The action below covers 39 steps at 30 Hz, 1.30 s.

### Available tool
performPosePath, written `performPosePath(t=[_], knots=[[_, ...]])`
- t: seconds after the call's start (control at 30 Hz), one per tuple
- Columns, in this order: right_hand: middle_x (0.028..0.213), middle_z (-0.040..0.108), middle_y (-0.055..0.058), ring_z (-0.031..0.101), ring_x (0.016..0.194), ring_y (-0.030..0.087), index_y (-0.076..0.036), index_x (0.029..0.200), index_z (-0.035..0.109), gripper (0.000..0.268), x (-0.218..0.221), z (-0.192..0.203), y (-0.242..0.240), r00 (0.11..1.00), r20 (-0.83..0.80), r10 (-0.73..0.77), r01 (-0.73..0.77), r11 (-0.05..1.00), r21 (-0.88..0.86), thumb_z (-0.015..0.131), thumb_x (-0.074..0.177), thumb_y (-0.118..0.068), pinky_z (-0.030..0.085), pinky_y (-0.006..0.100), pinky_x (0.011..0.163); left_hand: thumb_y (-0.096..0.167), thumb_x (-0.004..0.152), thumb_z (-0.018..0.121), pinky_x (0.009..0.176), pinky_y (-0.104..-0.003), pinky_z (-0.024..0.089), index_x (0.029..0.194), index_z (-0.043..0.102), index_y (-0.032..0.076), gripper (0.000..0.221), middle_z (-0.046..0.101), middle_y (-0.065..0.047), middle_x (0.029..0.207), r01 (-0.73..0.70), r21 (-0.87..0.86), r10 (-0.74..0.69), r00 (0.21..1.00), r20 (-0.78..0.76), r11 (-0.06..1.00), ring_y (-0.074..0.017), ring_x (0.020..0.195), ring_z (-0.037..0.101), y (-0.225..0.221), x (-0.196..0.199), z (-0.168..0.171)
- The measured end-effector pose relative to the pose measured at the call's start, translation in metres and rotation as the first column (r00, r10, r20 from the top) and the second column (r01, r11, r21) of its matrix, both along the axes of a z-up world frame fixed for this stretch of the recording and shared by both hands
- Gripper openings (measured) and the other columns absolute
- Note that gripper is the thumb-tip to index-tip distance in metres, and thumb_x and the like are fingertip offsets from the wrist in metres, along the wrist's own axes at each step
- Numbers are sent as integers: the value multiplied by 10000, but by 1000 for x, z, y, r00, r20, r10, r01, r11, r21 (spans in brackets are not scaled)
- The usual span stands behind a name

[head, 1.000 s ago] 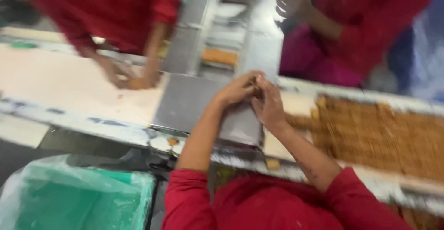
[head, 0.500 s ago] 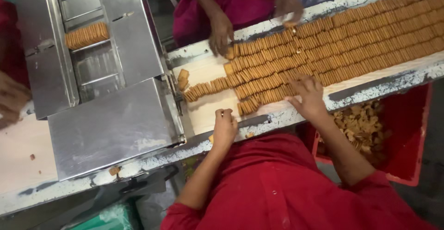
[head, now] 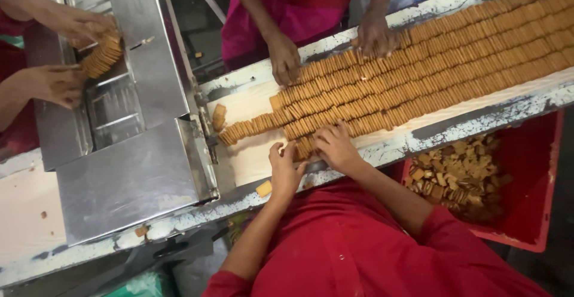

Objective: The person arranges rectangular biscuits on a conveyor belt, picking them up and placing them in neat rows. They also handle broken biscuit pieces, moving them aside into a red bin. The task is performed by hand without tools.

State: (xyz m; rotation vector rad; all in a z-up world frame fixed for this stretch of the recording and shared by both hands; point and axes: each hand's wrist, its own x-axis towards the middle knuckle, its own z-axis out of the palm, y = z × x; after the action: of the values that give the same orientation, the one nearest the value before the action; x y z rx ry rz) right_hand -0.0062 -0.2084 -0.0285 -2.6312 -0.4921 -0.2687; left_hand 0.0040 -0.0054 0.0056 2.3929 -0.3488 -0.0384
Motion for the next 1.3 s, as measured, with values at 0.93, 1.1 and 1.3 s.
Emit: performPosePath(t=[0.93,1.1,1.3], knots=[[1282,506,103,445,1305,335,-152,1252,624,625,-10,8,-124,929,-148,-340,298,922,-246,879,685,-210,274,556,1189,314,703,897,948,-526,433,1376,544,137,780,502,-142,1286,63,165,-62,998,-13,984,-369,1219,468,5,5,-5],[1253,529,146,478,1243,370,-88,1259,614,639,-4,19,-116,948,-121,-295,260,935,-241,842,667,-167,336,540,1139,302,704,878,966,-530,438,1389,559,177,766,521,-139,1269,78,148,-69,996,-61,986,-374,1226,466,12,5,-6],[1180,600,126,543,1183,299,-91,1250,647,436,4,3,-93,958,-160,-238,150,892,-426,596,862,102,403,519,1092,305,777,856,1000,-531,424,1341,614,188,626,535,-153,1329,119,289,-99,992,-82,950,-340,1285,476,34,14,-17]])
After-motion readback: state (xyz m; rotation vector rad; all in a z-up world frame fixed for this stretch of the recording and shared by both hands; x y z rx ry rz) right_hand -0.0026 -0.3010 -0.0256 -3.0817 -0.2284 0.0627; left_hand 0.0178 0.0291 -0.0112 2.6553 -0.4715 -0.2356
